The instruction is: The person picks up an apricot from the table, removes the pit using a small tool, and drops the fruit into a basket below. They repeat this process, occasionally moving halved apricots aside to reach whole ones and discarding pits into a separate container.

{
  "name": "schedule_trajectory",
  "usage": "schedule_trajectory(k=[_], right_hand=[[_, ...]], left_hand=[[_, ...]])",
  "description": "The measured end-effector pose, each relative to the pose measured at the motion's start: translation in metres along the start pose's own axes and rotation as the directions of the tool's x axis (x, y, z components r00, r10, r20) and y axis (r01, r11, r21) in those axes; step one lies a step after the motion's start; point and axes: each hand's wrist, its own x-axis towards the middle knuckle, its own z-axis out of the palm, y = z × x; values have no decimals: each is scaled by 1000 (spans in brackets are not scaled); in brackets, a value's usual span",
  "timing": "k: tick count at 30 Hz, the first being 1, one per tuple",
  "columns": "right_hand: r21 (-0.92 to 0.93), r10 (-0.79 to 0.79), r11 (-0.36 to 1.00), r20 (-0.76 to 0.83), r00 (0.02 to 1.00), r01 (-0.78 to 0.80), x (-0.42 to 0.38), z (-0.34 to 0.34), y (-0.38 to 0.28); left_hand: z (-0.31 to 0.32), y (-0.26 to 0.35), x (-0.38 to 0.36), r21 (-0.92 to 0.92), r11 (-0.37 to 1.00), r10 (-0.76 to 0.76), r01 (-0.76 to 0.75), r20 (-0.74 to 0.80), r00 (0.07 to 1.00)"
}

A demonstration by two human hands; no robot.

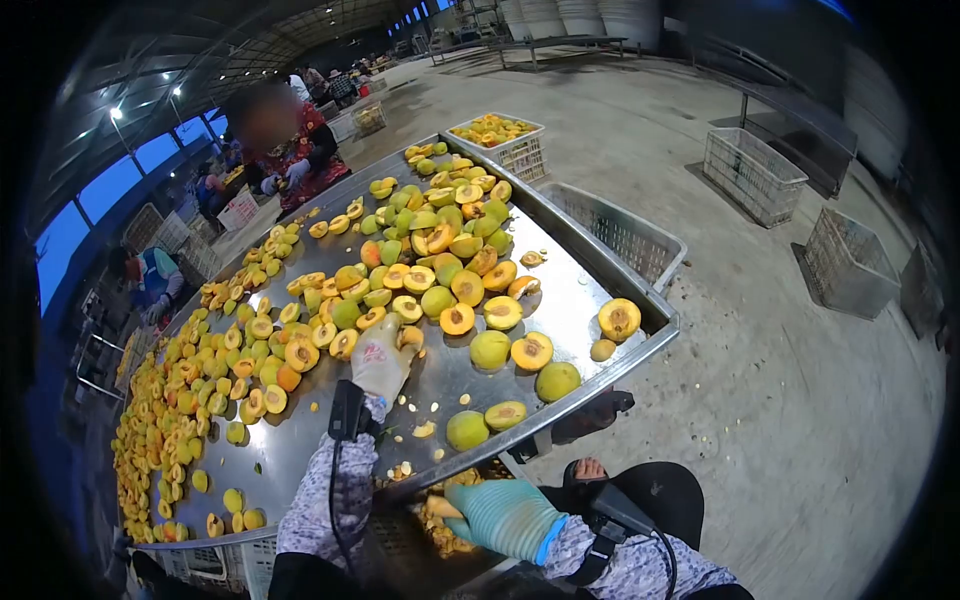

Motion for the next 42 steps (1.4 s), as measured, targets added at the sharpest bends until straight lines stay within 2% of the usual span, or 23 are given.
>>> schedule_trajectory(k=[2,3,4,5,6,8,10,11,12,13,14,16,17,21,22,23,24,26,33,35,36,38,42], right_hand=[[155,27,988,-224,974,9,2,-1,-7],[184,-8,980,-342,940,75,5,2,-6],[111,-45,988,-442,896,104,8,1,-9],[185,11,980,-435,900,78,13,-5,-16],[257,65,965,-420,905,50,16,-8,-25],[242,10,958,-562,827,153,31,7,-32],[132,9,989,-511,860,68,40,20,-35],[104,5,993,-492,871,52,42,22,-38],[75,4,997,-473,881,36,43,24,-41],[81,14,996,-443,897,24,46,27,-42],[79,7,996,-432,902,30,45,31,-47],[131,-27,987,-414,910,90,45,37,-57],[164,-21,982,-406,914,95,48,46,-58],[136,-56,984,-390,919,118,53,56,-62],[135,-55,984,-387,920,116,54,59,-63],[169,-50,977,-407,912,129,55,64,-65],[203,-45,969,-425,904,144,55,69,-67],[197,-32,973,-405,914,121,57,73,-69],[182,-31,977,-386,922,109,58,80,-75],[206,-9,975,-329,944,82,55,80,-74],[224,4,973,-272,962,59,55,79,-75],[248,10,967,-243,970,52,51,74,-78],[272,26,962,-150,988,16,51,72,-75]], left_hand=[[-14,-4,-27,-317,947,-102,47,-158,982],[-28,-2,-44,-333,943,-83,-16,-282,956],[-29,-8,-58,-506,862,-157,-35,-332,930],[-45,-3,-77,-836,545,-297,68,-117,948],[-69,10,-99,-977,110,-333,180,134,933],[-87,25,-136,-937,-279,-352,209,302,886],[-85,22,-165,-813,-560,-173,160,303,937],[-85,24,-178,-814,-561,-185,155,305,934],[-86,30,-190,-970,-242,-274,-11,58,960],[-87,33,-201,-978,111,-272,-179,-203,941],[-86,30,-208,-978,113,-285,-177,-202,937],[-82,22,-214,-953,301,-398,-43,-167,902],[-89,26,-218,-890,448,-354,-89,-268,896],[-95,32,-218,-932,337,-345,-135,-255,903],[-98,34,-217,-987,-113,-504,-111,-39,863],[-101,36,-216,-832,-539,-544,-130,226,808],[-107,40,-215,-831,-541,-546,-129,231,805],[-114,45,-213,-822,-551,-648,-143,313,695],[-109,45,-220,-852,-487,-659,-195,212,722],[-108,48,-219,-945,-274,-722,-178,80,687],[-110,44,-220,-945,-273,-722,-180,78,688],[-116,33,-227,-951,-309,-536,-8,167,827],[-101,31,-222,-921,-384,-618,-67,202,760]])
